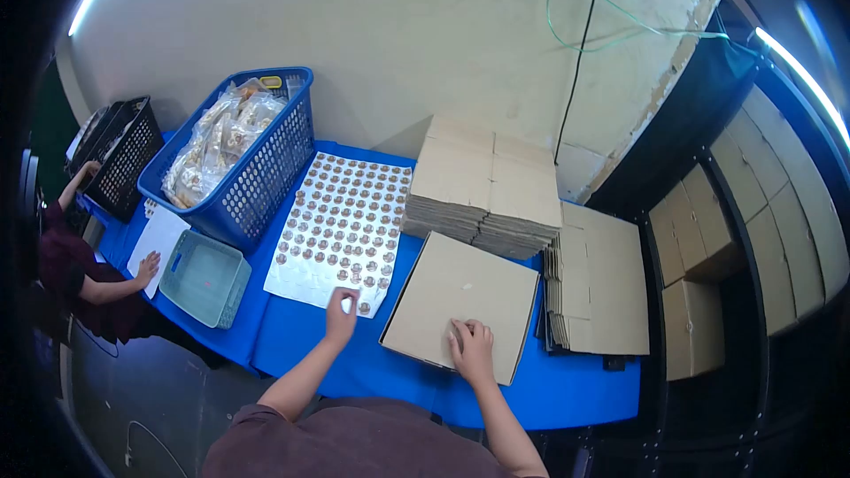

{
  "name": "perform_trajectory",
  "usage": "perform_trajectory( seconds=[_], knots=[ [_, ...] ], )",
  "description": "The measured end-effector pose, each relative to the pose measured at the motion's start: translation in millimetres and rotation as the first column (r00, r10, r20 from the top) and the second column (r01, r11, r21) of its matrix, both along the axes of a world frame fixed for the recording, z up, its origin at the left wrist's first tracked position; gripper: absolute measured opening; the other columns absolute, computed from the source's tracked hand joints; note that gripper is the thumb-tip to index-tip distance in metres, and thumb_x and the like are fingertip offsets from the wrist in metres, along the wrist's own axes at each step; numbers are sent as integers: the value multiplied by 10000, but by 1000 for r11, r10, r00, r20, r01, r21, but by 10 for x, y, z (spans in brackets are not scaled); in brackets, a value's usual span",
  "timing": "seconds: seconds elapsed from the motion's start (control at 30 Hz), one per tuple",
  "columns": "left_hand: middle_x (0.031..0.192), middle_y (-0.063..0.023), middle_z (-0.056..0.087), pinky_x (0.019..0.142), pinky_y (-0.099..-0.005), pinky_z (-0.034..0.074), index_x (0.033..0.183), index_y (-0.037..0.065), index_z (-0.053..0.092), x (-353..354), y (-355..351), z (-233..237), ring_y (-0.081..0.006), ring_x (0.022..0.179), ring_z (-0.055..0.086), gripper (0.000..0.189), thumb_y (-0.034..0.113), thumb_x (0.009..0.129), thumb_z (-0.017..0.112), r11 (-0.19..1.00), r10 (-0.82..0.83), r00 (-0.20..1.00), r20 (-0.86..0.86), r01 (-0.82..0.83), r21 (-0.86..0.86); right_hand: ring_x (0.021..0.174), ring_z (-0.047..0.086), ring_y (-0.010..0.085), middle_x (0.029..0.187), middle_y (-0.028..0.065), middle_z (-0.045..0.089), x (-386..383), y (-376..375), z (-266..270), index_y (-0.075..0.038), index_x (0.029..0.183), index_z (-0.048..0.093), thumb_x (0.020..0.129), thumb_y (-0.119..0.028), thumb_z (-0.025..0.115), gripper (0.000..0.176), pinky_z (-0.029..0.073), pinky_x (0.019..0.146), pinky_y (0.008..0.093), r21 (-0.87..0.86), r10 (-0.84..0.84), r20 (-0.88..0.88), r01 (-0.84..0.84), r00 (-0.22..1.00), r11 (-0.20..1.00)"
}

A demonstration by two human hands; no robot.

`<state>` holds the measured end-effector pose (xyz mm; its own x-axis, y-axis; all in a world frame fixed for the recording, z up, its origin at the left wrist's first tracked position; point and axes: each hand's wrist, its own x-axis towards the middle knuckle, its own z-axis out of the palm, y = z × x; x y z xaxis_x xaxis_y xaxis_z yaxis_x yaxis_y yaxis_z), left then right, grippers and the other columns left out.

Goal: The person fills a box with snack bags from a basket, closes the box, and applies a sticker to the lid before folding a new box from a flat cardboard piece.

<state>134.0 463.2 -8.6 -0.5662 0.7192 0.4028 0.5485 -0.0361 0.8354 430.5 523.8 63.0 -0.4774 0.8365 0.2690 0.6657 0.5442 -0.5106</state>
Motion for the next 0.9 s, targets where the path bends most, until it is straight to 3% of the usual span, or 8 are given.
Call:
perform_trajectory(
  seconds=[0.1, 0.2, 0.27, 0.43, 0.53, 0.63, 0.73, 0.9],
  knots=[
    [918, -112, 652, 796, -315, 481, 876, 26, 576, 492, -60, 581, -223, 886, 637, 97, -10, 812, 641, 972, -233, 964, 126, 227, 57, 969, 485, 291, 1065, 133, 518, 4, -36, 6, -80, 1133, 619, 865, -189, 603, 290, 377, 898, 392, 11, 30, -17, -30, 999, 999],
    [933, -106, 651, 774, -311, 494, 884, 26, 592, 784, -125, 818, -228, 879, 642, 111, 9, 804, 666, 934, -353, 930, 100, 345, 89, 970, 512, 242, 1063, 123, 537, -104, -122, -62, -69, 1158, 600, 899, -245, 582, 314, 405, 890, 372, -235, -19, -352, -69, 936, 970],
    [938, -107, 643, 765, -316, 501, 904, 27, 588, 904, -182, 888, -241, 867, 642, 124, 6, 804, 659, 896, -441, 894, 84, 431, 109, 958, 527, 167, 1029, 94, 569, -302, -328, 1, -40, 1166, 575, 929, -203, 570, 288, 432, 870, 321, -439, -166, -680, -216, 714, 872],
    [890, -84, 648, 751, -311, 501, 865, 27, 612, 1023, -295, 1066, -201, 866, 644, 127, 41, 784, 709, 871, -486, 846, 219, 488, 48, 1007, 576, 148, 1076, 85, 595, -506, -580, 125, 11, 1146, 521, 927, -83, 574, 244, 469, 895, 297, -523, -302, -785, -318, 540, 790],
    [960, -93, 627, 790, -309, 509, 1006, 36, 580, 982, -382, 1159, -196, 889, 638, 250, 73, 797, 712, 845, -529, 824, 203, 533, 39, 986, 582, 146, 1044, 85, 607, -505, -623, 247, 10, 1127, 533, 927, -83, 576, 226, 471, 888, 294, -510, -303, -804, -331, 512, 794],
    [1042, -99, 597, 835, -301, 505, 1121, 44, 526, 946, -524, 1206, -192, 941, 626, 366, 98, 810, 712, 810, -580, 785, 218, 584, 50, 941, 585, 134, 988, 73, 618, -529, -731, 323, 9, 1123, 554, 921, -83, 584, 224, 475, 839, 277, -545, -322, -781, -334, 534, 769],
    [1040, -94, 595, 838, -302, 507, 1147, 34, 507, 937, -641, 1155, -163, 965, 613, 376, 109, 835, 703, 830, -530, 641, 554, 525, 186, 908, 581, 111, 981, 67, 629, -613, -851, 405, 17, 1097, 593, 930, -68, 567, 188, 467, 816, 249, -501, -276, -772, -280, 573, 819],
    [953, -83, 657, 825, -285, 497, 1191, 38, 480, 698, -792, 1132, -132, 913, 624, 357, 70, 878, 649, 742, -587, 493, 642, 645, 183, 815, 562, 96, 906, 38, 606, -667, -1109, 397, -5, 1144, 571, 931, -65, 559, 222, 465, 758, 231, -444, -196, -744, -254, 638, 859]
  ],
)
